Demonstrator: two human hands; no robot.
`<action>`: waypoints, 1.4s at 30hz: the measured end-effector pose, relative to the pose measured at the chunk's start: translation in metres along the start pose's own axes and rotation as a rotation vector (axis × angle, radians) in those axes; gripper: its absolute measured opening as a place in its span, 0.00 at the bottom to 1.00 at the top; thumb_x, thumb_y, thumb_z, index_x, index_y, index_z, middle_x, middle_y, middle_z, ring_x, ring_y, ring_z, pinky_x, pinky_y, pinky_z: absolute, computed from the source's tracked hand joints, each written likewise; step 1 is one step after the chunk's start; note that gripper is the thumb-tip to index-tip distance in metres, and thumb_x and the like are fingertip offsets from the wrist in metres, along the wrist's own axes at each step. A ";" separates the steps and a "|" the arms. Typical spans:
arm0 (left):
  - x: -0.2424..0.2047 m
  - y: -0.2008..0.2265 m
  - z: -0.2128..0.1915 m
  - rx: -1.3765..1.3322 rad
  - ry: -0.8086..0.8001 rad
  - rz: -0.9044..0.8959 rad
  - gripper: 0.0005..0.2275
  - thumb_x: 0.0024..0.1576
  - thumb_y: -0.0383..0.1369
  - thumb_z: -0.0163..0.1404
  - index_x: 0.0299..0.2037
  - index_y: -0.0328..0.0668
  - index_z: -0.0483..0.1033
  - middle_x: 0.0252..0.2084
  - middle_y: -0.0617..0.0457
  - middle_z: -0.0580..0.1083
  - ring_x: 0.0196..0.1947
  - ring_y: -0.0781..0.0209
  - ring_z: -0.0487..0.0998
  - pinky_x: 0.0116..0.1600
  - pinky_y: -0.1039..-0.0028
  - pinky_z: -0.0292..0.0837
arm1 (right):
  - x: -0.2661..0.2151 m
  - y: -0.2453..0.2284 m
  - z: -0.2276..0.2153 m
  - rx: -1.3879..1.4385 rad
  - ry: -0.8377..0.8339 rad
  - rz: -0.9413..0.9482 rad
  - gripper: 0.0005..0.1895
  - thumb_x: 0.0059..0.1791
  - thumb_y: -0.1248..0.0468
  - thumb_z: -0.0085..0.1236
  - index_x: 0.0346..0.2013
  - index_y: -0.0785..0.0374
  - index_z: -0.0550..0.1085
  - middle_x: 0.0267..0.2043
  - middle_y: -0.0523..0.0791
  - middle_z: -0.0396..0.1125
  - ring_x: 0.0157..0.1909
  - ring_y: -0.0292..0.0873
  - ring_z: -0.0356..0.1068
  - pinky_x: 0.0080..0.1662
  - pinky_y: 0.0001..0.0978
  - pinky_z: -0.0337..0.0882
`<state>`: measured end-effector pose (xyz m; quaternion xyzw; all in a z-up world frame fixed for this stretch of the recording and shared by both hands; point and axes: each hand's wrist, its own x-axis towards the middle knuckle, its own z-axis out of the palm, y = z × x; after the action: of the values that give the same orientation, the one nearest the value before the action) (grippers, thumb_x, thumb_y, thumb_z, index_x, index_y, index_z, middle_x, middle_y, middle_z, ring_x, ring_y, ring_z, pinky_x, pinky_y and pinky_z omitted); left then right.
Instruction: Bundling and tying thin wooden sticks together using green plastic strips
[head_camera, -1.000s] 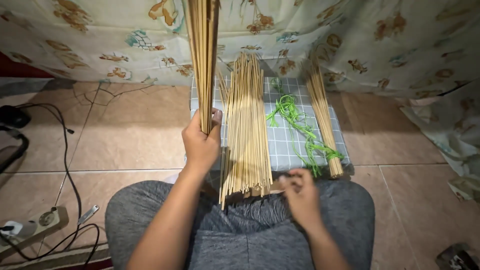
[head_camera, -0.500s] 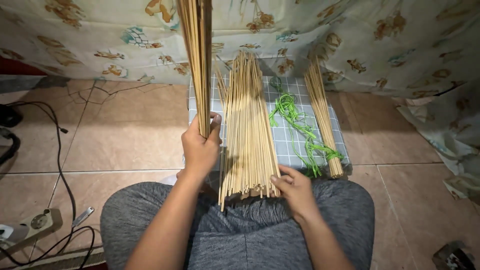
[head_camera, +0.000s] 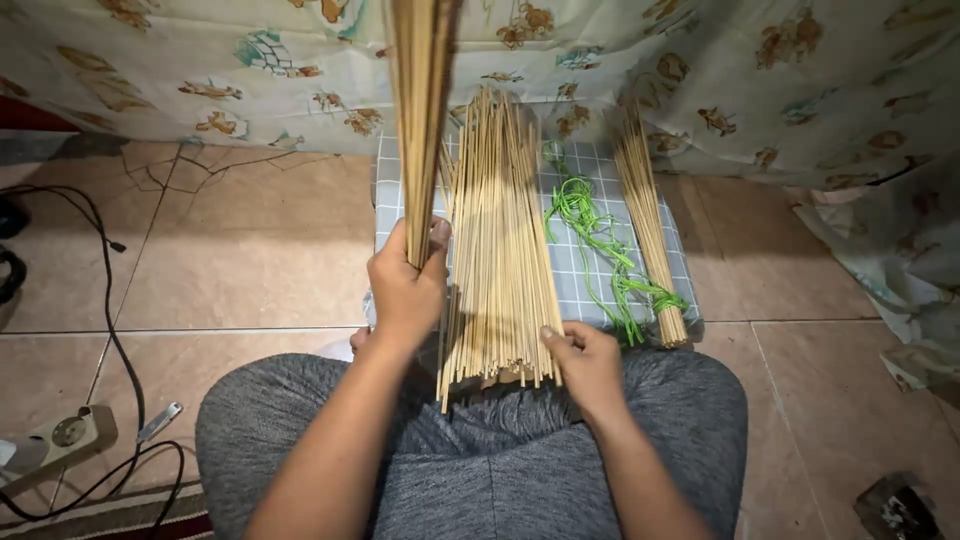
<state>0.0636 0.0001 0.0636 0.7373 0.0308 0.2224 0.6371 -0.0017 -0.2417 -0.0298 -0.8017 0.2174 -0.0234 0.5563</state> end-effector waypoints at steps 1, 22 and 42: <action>0.000 -0.002 0.000 -0.003 0.010 0.020 0.08 0.63 0.35 0.54 0.32 0.44 0.77 0.12 0.51 0.71 0.13 0.62 0.68 0.22 0.74 0.64 | 0.000 0.002 0.000 -0.024 0.025 -0.002 0.07 0.45 0.64 0.68 0.35 0.63 0.85 0.20 0.53 0.74 0.22 0.44 0.70 0.22 0.38 0.69; 0.005 0.005 -0.006 -0.474 -0.389 -0.501 0.12 0.63 0.33 0.47 0.49 0.31 0.76 0.31 0.44 0.79 0.27 0.60 0.81 0.32 0.74 0.79 | -0.054 -0.052 -0.015 0.216 -0.149 -0.152 0.09 0.54 0.69 0.51 0.41 0.69 0.79 0.21 0.46 0.69 0.17 0.38 0.63 0.19 0.28 0.66; 0.002 0.022 -0.016 -0.259 -0.098 -0.096 0.07 0.62 0.34 0.55 0.44 0.40 0.80 0.21 0.51 0.74 0.19 0.65 0.75 0.27 0.75 0.74 | -0.048 -0.082 -0.003 -0.086 -0.050 -0.459 0.14 0.48 0.69 0.61 0.48 0.70 0.80 0.36 0.57 0.77 0.41 0.54 0.77 0.47 0.48 0.75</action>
<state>0.0549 0.0113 0.0862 0.6567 0.0062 0.1575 0.7375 -0.0196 -0.2030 0.0554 -0.8535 0.0164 -0.1199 0.5069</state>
